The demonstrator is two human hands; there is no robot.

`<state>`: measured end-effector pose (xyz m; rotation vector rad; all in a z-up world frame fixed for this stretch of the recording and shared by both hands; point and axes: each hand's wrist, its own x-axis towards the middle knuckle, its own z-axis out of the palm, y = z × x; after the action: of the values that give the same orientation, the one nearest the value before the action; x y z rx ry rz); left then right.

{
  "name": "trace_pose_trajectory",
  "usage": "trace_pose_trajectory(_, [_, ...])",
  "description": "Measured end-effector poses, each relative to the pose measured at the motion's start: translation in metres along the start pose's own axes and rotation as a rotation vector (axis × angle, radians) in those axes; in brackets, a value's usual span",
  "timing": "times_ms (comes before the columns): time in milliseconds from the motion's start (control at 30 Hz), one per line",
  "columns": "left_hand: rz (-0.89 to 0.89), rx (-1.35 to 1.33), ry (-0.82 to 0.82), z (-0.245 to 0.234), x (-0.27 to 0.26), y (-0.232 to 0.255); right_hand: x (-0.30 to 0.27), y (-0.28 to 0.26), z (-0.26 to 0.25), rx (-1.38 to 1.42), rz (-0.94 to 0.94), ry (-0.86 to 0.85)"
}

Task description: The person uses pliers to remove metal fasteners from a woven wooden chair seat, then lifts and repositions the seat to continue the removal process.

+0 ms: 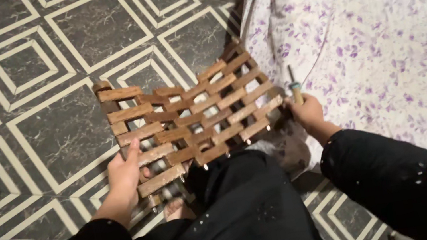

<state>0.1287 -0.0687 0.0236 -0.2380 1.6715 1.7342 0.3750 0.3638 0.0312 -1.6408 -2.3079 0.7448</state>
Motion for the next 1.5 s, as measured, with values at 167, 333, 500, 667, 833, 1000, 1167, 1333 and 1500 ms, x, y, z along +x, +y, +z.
trace_pose_trajectory(167, [-0.018,0.02,0.011,-0.01,-0.002,-0.007,-0.001,0.034,0.014,0.32,0.14,0.002])
trace_pose_trajectory(333, [-0.028,-0.008,-0.03,-0.006,0.005,-0.009,0.005,0.108,0.026,0.423,0.194,-0.026])
trace_pose_trajectory(500, [-0.036,0.009,-0.039,-0.009,0.008,-0.015,0.02,0.157,0.044,0.313,-0.076,0.069])
trace_pose_trajectory(667, [-0.069,0.063,0.009,-0.007,0.007,-0.016,0.023,0.171,0.056,0.27,0.075,0.068])
trace_pose_trajectory(833, [-0.041,-0.056,-0.036,-0.011,0.0,-0.011,0.026,0.169,0.06,0.137,-0.054,0.131])
trace_pose_trajectory(1000, [-0.061,-0.126,-0.101,-0.014,-0.001,-0.024,0.032,0.172,0.049,0.097,-0.14,0.158])
trace_pose_trajectory(1167, [-0.091,-0.138,-0.114,-0.022,-0.004,-0.018,0.022,0.158,0.05,0.181,0.025,0.078])
trace_pose_trajectory(1333, [-0.081,-0.13,-0.138,-0.022,-0.007,-0.012,0.012,0.135,0.038,0.256,0.091,0.06])
trace_pose_trajectory(1500, [-0.11,-0.168,-0.099,-0.017,-0.002,-0.009,0.0,0.095,-0.006,0.288,0.222,-0.124])
